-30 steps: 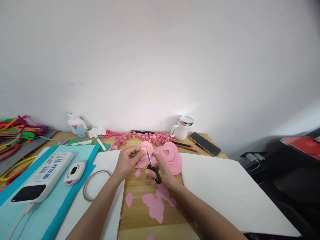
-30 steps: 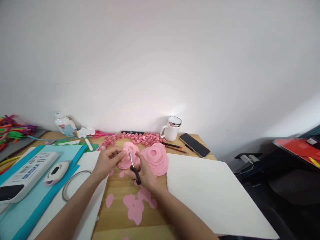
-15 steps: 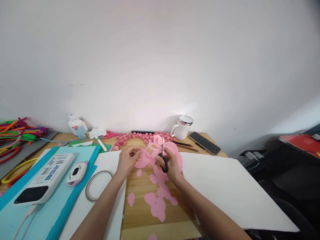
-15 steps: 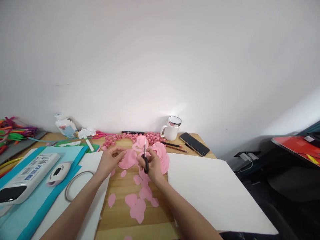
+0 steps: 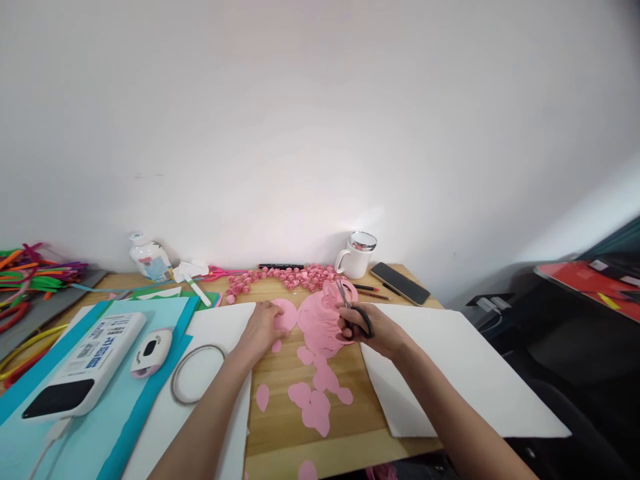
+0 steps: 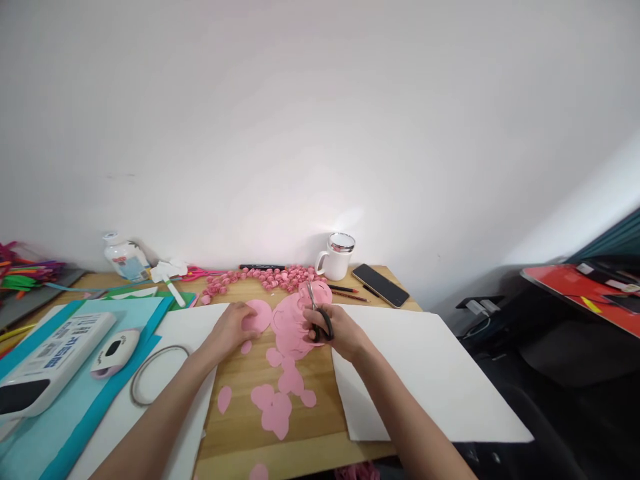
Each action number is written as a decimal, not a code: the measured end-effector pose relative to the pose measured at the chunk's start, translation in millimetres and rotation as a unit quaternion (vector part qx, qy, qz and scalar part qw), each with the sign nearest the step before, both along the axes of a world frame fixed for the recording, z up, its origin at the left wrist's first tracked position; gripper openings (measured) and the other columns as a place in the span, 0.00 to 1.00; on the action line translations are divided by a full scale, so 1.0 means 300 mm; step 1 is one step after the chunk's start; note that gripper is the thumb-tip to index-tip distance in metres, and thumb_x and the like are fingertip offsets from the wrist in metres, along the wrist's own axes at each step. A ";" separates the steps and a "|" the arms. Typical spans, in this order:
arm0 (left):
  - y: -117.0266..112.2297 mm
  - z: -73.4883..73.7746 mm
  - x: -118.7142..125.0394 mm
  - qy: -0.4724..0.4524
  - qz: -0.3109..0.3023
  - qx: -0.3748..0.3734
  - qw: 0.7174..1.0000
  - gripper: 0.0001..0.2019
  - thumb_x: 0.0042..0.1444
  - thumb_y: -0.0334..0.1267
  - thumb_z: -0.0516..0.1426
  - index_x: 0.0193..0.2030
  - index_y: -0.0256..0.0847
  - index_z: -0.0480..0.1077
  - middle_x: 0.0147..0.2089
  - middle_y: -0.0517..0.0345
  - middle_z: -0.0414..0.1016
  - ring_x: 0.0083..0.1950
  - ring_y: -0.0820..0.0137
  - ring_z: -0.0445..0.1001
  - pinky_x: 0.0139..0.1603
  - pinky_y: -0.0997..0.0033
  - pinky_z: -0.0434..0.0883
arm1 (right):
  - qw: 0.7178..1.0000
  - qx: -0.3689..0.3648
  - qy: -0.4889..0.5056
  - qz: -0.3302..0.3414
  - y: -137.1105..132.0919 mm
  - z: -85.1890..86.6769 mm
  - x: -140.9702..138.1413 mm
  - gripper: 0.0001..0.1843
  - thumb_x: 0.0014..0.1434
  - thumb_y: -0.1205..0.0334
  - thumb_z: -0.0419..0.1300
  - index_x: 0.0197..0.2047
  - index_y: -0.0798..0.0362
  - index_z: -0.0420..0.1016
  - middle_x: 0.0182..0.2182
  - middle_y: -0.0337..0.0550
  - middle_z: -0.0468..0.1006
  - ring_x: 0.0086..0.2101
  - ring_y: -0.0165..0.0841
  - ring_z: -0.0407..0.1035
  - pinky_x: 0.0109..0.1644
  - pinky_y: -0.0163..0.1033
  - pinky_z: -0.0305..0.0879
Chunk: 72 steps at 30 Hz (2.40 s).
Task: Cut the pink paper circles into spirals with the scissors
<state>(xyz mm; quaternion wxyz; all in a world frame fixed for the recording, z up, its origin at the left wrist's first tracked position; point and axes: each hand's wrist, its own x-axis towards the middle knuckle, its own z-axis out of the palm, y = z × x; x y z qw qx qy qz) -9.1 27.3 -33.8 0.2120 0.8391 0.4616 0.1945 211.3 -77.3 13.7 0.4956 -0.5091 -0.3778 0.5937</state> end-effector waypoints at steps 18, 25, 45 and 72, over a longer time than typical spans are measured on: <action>-0.002 0.016 0.004 0.004 -0.012 0.005 1.000 0.07 0.41 0.32 0.62 0.31 0.37 0.73 0.38 0.51 0.72 0.44 0.60 0.68 0.45 0.65 0.65 | 0.733 -0.016 -0.660 -0.163 0.159 -0.173 0.735 0.24 0.38 0.49 0.67 0.37 0.49 0.68 0.35 0.47 0.79 0.35 0.43 0.72 0.32 0.38 0.63; -0.002 0.007 -0.001 0.003 -0.021 0.002 1.000 0.04 0.43 0.32 0.62 0.28 0.38 0.72 0.38 0.52 0.71 0.44 0.61 0.68 0.44 0.64 0.65 | 0.738 -0.039 -0.660 -0.135 0.228 -0.213 0.791 0.29 0.37 0.47 0.67 0.42 0.52 0.68 0.38 0.50 0.78 0.37 0.45 0.72 0.32 0.39 0.63; -0.020 0.008 0.003 0.029 -0.030 0.034 0.999 0.04 0.46 0.34 0.61 0.30 0.39 0.70 0.39 0.51 0.70 0.43 0.59 0.65 0.44 0.62 0.64 | 0.754 -0.043 -0.643 -0.130 0.252 -0.218 0.789 0.31 0.39 0.45 0.66 0.42 0.56 0.68 0.38 0.56 0.77 0.37 0.45 0.72 0.34 0.40 0.64; -0.059 0.033 0.049 0.075 0.032 0.045 0.996 0.09 0.51 0.29 0.53 0.21 0.40 0.68 0.26 0.53 0.71 0.36 0.61 0.67 0.36 0.67 0.60 | 0.922 0.322 -0.214 0.010 0.102 -0.090 -0.142 0.10 0.51 0.55 0.63 0.37 0.50 0.73 0.23 0.38 0.72 0.26 0.32 0.66 0.33 0.39 0.65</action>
